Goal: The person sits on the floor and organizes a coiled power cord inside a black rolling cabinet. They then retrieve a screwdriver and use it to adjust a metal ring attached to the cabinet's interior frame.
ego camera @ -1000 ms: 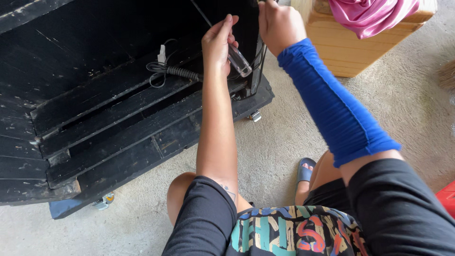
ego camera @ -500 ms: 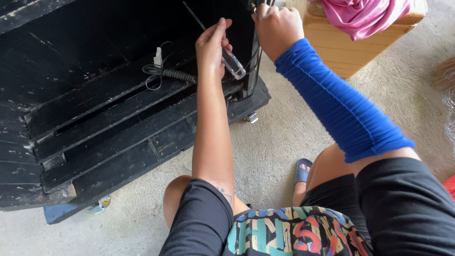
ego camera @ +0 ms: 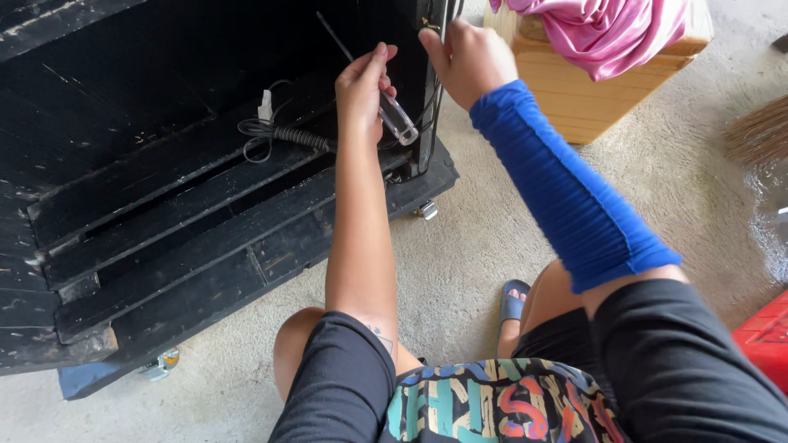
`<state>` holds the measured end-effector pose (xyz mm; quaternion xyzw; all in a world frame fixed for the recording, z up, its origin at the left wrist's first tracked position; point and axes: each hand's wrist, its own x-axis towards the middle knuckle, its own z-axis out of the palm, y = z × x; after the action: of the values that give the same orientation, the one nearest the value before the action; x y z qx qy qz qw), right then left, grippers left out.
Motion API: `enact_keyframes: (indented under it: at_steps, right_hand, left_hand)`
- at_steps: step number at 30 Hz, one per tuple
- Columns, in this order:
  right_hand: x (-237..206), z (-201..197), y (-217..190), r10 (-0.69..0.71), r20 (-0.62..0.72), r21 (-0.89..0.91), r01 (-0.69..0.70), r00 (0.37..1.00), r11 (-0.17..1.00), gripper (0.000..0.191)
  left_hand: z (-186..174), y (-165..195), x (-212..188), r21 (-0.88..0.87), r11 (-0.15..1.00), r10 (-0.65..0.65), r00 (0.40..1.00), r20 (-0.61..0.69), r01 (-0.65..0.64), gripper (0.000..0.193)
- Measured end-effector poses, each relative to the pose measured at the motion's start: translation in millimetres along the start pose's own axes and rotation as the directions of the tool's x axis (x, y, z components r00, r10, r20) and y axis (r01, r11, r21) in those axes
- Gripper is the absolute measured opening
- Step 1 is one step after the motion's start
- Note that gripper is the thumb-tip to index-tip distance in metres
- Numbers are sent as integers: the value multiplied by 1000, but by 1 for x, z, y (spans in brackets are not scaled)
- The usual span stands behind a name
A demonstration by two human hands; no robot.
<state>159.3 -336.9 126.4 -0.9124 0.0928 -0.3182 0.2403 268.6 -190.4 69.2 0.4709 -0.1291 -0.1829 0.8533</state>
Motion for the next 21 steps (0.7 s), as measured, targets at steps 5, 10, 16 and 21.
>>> enact_keyframes:
  at_steps: [5,10,16,21]
  right_hand:
    - [4,-9,8,-431,133,-575,424,892,700,36]
    - [25,-2,16,-353,169,-475,390,920,789,37]
    - [5,34,-10,358,62,616,-318,932,720,38]
    - [2,29,-16,452,193,732,-434,871,525,40]
  left_hand:
    - [2,5,-2,-68,998,-14,1000,7,15,30]
    - [5,2,-6,-59,998,-25,999,22,26,29]
    - [4,8,-4,40,999,-8,1000,1,8,30]
    - [6,8,-6,-1,1000,-22,1000,4,22,31]
